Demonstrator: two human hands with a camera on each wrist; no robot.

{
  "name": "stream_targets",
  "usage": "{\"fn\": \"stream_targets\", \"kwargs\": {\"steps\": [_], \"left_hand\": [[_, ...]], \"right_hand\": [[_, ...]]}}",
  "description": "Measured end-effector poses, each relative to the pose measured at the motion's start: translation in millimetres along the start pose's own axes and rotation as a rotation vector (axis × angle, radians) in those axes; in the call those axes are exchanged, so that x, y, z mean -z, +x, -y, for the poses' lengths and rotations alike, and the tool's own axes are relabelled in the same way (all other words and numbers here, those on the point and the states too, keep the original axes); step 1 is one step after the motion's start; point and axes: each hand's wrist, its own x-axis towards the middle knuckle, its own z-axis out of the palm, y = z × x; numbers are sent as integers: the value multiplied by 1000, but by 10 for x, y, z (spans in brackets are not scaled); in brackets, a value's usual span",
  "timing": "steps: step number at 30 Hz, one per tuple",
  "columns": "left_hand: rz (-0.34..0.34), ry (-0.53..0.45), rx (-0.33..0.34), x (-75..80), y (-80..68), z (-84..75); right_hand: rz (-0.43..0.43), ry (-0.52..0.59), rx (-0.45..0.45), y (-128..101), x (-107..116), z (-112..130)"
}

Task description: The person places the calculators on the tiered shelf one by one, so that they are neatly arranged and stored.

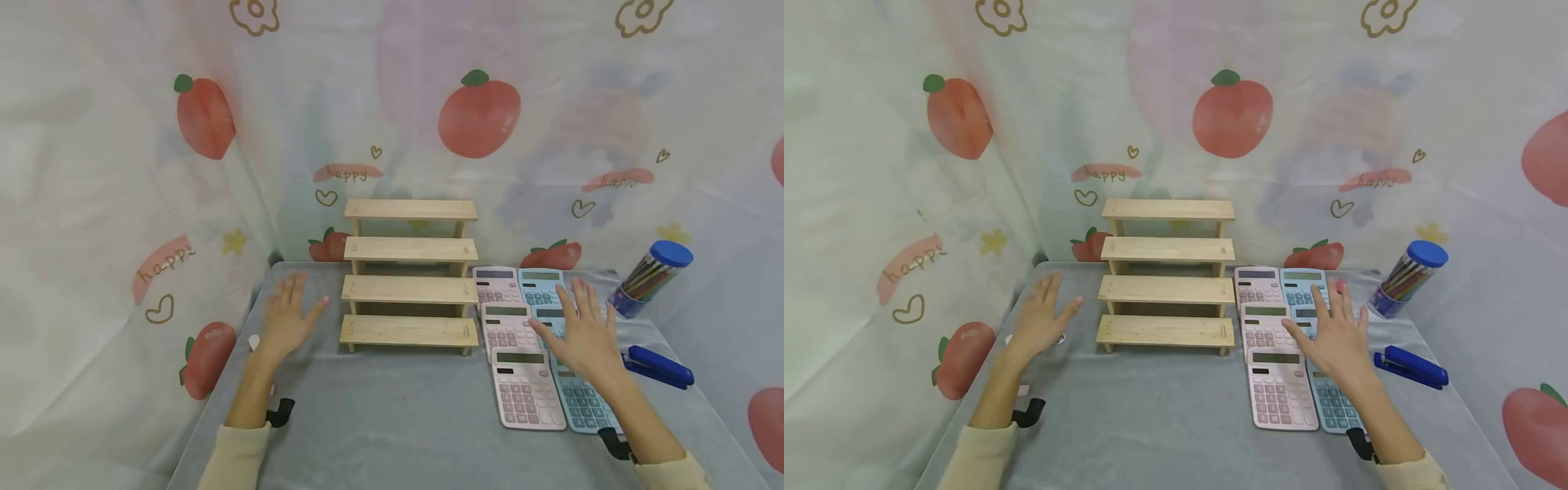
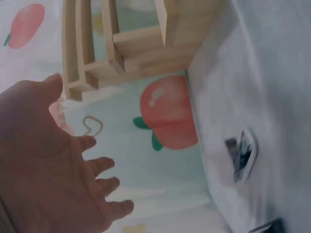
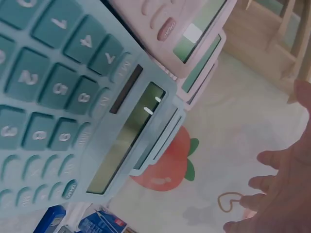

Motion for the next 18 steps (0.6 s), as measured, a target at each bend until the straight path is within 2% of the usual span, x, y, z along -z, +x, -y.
{"fn": "stream_targets", "kwargs": {"steps": [4, 14, 18], "left_hand": [[-4, -96, -15, -95, -64, -69], [54, -448, 0, -389, -183, -229], [18, -536, 15, -500, -222, -303]], "right_hand": [[12, 13, 10, -168, 12, -15], [79, 42, 16, -571, -1, -30], [127, 63, -2, -705, 3, -49]]}}
